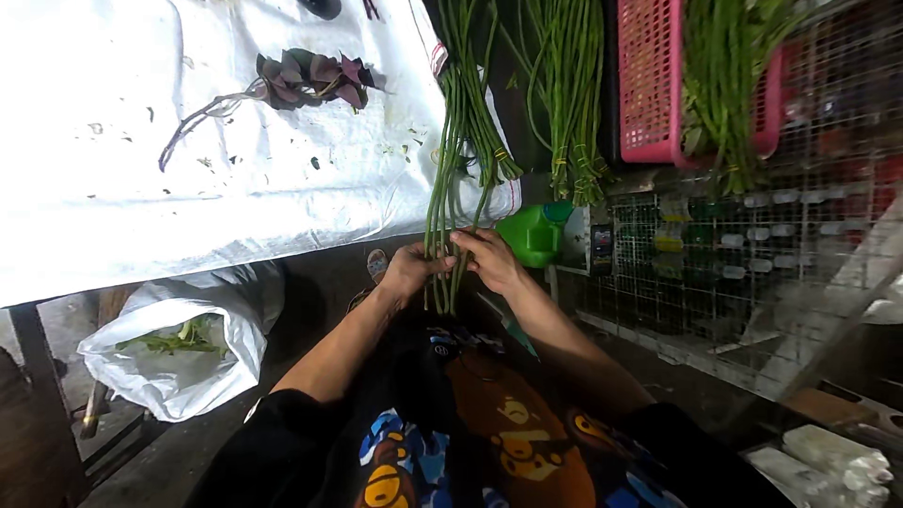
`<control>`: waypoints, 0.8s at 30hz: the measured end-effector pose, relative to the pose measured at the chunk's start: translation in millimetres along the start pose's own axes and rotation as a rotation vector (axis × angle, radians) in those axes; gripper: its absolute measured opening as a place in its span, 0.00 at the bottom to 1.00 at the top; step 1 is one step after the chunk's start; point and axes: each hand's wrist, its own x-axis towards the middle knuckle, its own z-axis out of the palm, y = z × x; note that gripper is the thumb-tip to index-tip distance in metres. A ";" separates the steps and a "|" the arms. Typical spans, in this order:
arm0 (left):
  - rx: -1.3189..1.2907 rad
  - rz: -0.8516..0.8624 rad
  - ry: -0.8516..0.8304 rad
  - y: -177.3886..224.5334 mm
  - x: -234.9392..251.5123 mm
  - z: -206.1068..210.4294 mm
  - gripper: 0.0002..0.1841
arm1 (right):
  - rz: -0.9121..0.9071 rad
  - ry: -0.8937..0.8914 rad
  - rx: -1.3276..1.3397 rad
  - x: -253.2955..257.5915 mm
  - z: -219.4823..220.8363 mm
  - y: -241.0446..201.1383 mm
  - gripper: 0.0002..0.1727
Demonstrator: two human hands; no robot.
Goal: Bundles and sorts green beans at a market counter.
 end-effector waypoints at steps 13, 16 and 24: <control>0.030 -0.036 -0.122 9.5 -11.3 -6.3 0.25 | 0.038 0.070 -0.039 1.1 14.6 -1.5 0.11; -0.032 -0.080 -0.104 5.9 -11.1 -8.2 0.26 | 0.039 0.064 -0.071 1.7 15.8 -0.5 0.12; -0.227 -0.125 -0.064 -2.8 -3.4 -7.1 0.26 | -0.146 0.208 -0.253 -9.6 23.8 -1.9 0.17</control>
